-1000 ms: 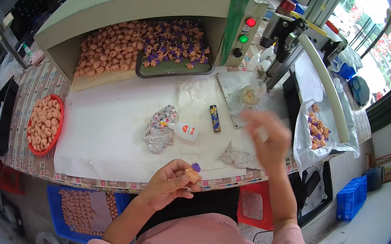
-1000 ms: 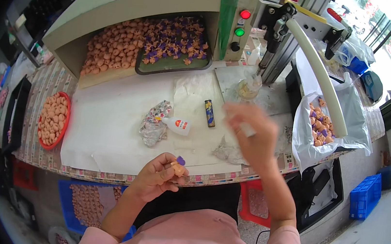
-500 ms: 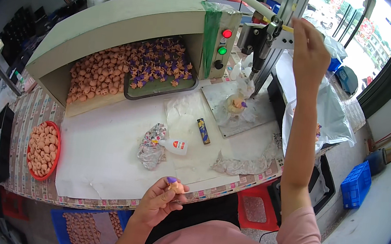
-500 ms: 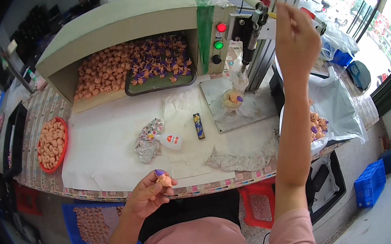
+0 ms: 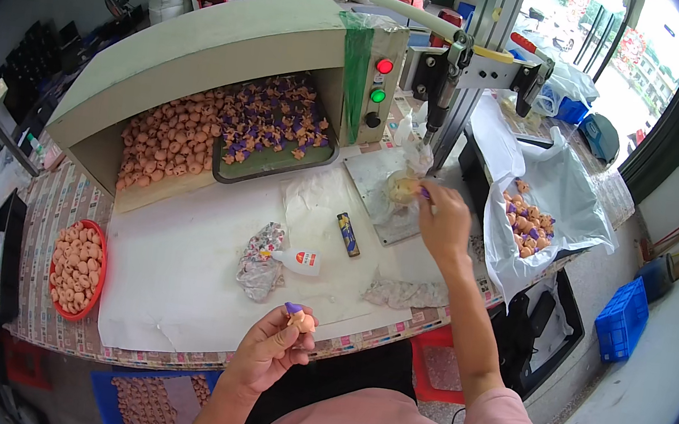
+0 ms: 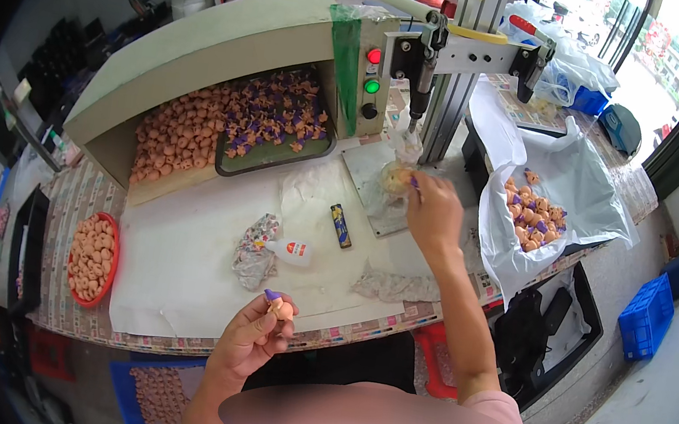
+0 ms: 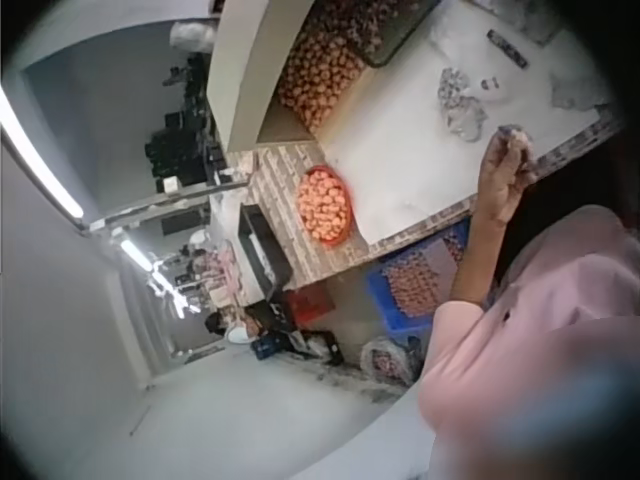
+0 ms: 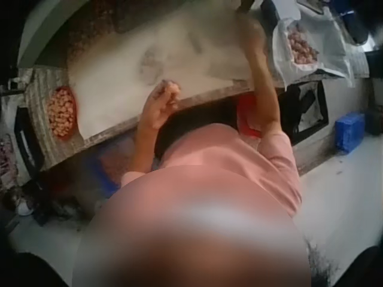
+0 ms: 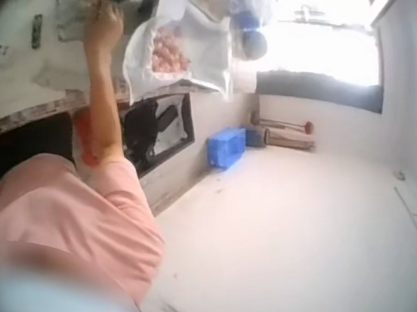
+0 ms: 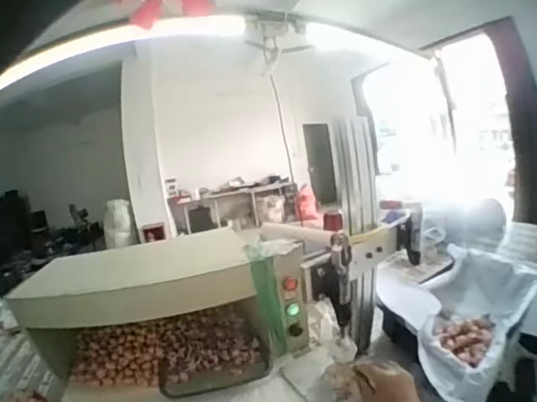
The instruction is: Manually assemble and inspect small plastic toy head components using a press jig at a factory workbench.
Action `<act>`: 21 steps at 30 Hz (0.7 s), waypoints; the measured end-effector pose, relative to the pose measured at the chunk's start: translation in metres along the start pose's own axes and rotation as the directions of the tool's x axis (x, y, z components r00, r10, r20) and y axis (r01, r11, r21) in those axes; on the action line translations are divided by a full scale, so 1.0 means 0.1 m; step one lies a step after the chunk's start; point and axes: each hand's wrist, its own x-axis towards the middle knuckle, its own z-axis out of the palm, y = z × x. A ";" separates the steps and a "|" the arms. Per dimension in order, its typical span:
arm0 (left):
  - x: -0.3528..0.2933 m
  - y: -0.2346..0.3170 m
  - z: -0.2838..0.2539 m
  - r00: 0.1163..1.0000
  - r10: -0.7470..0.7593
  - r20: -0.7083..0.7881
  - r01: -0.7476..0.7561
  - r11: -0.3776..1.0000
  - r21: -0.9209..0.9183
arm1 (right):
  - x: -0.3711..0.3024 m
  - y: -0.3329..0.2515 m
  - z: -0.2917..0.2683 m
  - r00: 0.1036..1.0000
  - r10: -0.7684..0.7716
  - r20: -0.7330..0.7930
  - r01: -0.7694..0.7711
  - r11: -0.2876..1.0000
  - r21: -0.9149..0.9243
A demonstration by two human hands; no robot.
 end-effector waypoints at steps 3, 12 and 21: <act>-0.05 0.14 0.02 0.995 0.001 -0.102 -0.001 1.000 0.001 | 0.09 -0.05 -0.63 0.974 0.058 -0.218 -0.074 0.995 -0.067; 1.07 0.36 0.57 0.993 0.035 -0.110 0.012 0.916 0.400 | -0.09 0.67 -1.63 0.941 0.146 -0.305 -0.227 0.941 -0.251; 2.72 -0.09 0.90 0.964 0.262 -0.036 -0.152 0.659 0.737 | -0.07 0.12 -1.68 0.998 -0.038 0.047 0.035 0.998 0.051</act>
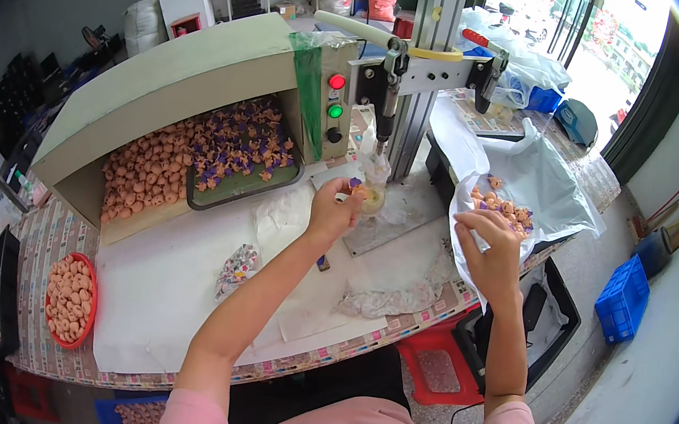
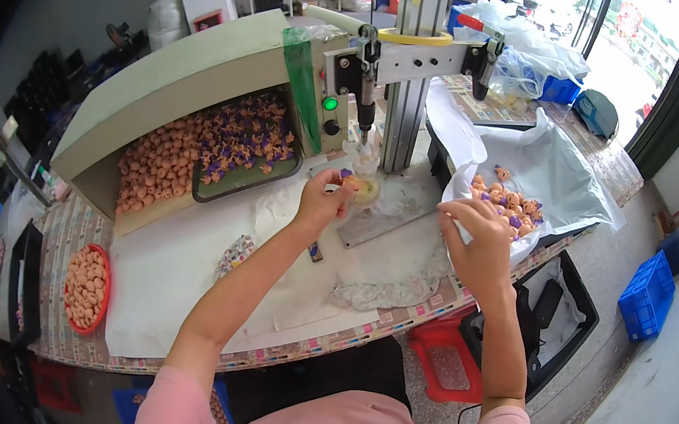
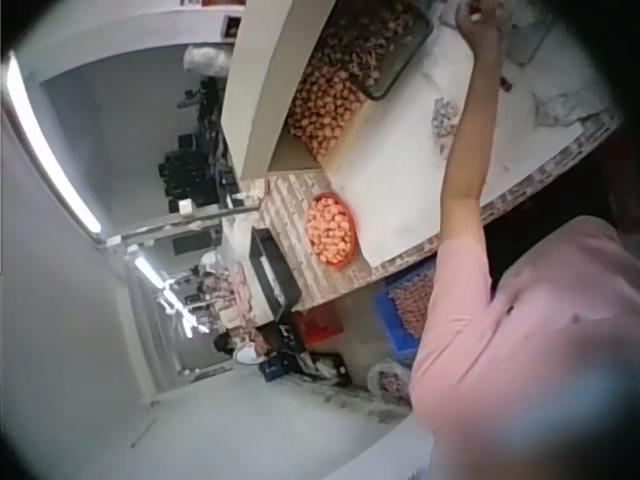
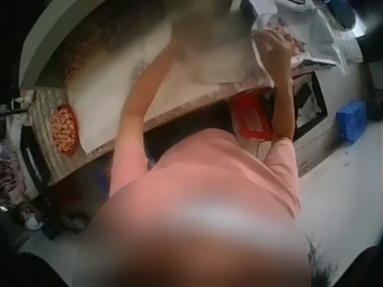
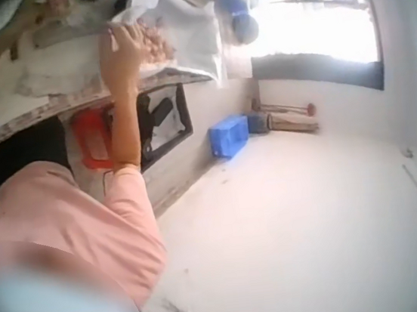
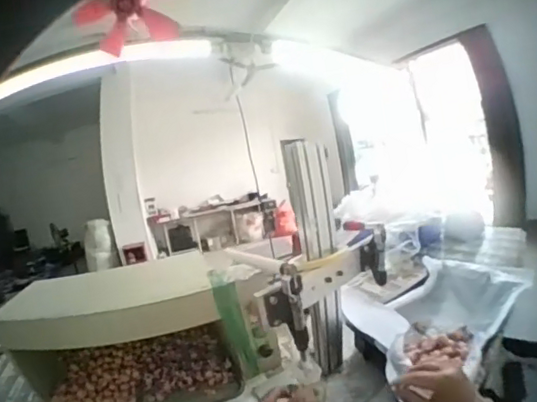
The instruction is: Manually assemble and inspect small plastic toy head components using a press jig at a factory workbench.
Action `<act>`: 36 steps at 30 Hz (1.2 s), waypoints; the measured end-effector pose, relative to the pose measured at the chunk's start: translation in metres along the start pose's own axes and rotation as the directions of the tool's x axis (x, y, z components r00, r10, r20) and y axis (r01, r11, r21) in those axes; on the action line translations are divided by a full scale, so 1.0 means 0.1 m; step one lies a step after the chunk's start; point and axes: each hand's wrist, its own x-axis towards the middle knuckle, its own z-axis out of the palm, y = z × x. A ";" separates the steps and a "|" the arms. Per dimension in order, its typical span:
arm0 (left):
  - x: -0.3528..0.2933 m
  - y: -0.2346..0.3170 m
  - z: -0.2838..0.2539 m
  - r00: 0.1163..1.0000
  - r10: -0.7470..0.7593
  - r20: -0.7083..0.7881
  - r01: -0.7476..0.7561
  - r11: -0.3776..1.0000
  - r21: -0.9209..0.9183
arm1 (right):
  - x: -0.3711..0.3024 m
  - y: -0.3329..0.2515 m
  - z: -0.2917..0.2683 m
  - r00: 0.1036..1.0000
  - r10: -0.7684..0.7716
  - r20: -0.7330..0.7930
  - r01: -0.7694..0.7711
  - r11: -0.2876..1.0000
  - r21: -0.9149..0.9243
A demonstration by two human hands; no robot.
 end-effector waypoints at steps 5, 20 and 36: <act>0.28 -0.25 0.23 0.869 0.493 -0.051 -0.431 0.802 0.413 | 0.08 -0.10 -0.13 0.996 -0.052 0.077 0.046 0.996 0.077; 0.11 -0.19 0.41 0.864 0.503 0.022 -0.418 0.692 0.589 | 1.73 -0.24 0.33 0.678 -0.535 -0.504 0.502 0.838 -0.215; -0.18 -0.05 0.03 0.943 0.325 -0.066 -0.232 0.790 0.567 | 1.62 -0.17 0.39 0.952 0.035 -0.304 0.193 0.701 0.686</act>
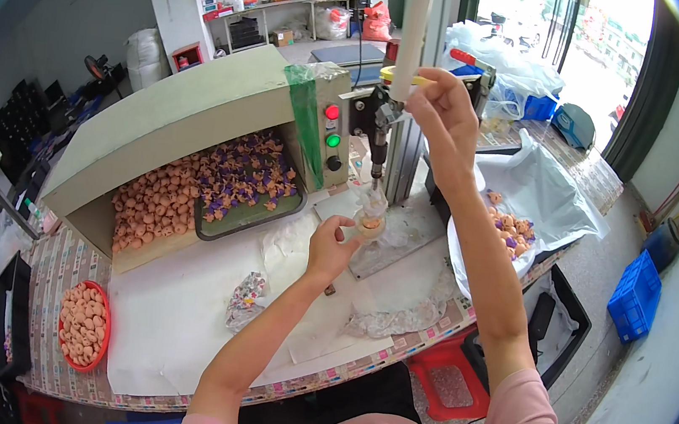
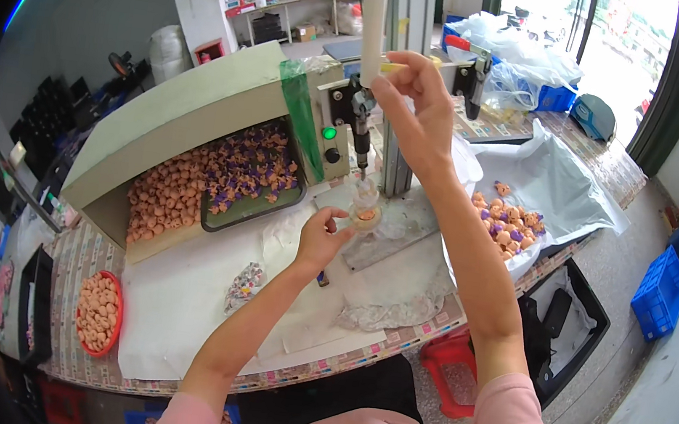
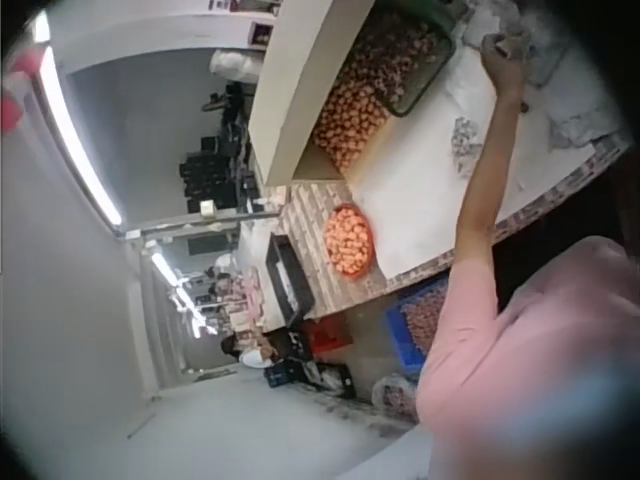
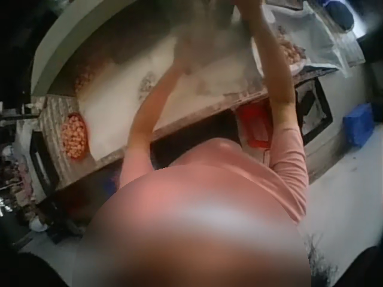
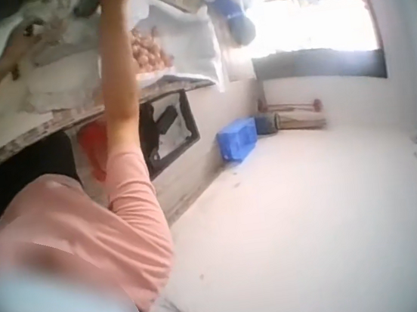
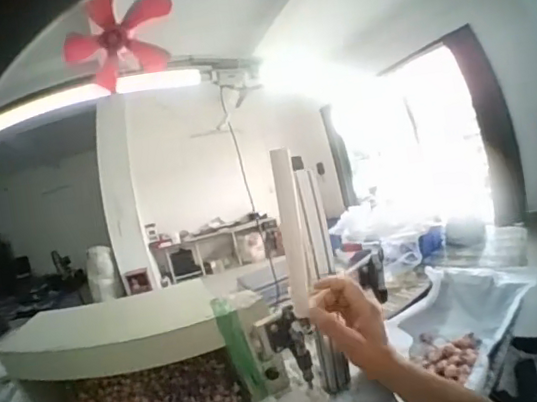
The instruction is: Manually assemble and inspect small plastic toy head components using a press jig at a factory workbench.
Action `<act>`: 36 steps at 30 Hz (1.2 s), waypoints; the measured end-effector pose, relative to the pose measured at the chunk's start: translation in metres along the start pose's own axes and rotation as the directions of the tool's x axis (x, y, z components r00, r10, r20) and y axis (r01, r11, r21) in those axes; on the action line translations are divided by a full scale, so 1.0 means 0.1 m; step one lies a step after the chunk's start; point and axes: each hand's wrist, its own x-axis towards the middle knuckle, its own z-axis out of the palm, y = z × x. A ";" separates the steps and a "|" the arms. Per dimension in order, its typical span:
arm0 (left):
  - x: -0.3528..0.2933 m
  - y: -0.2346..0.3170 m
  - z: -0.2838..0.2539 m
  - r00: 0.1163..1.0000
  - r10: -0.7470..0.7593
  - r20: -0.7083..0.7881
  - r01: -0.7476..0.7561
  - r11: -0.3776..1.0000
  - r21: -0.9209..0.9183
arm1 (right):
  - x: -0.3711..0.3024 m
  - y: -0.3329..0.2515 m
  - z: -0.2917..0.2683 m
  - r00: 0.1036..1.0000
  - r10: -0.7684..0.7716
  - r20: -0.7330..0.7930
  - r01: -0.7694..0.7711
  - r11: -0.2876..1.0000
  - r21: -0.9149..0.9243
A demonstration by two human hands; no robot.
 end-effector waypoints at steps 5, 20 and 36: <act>0.14 0.02 0.02 0.994 0.104 -0.027 -0.104 0.995 -0.007 | 0.40 -0.32 0.27 0.995 -0.091 -0.046 0.092 0.995 0.022; 0.27 0.01 0.09 0.983 0.171 -0.060 -0.174 0.983 -0.053 | 0.90 -0.85 0.43 0.997 0.036 0.072 -0.046 0.988 0.146; 0.27 0.08 -0.01 0.999 0.029 0.037 -0.025 0.994 -0.107 | 0.81 -0.98 0.42 0.993 0.108 0.056 -0.098 0.981 -0.169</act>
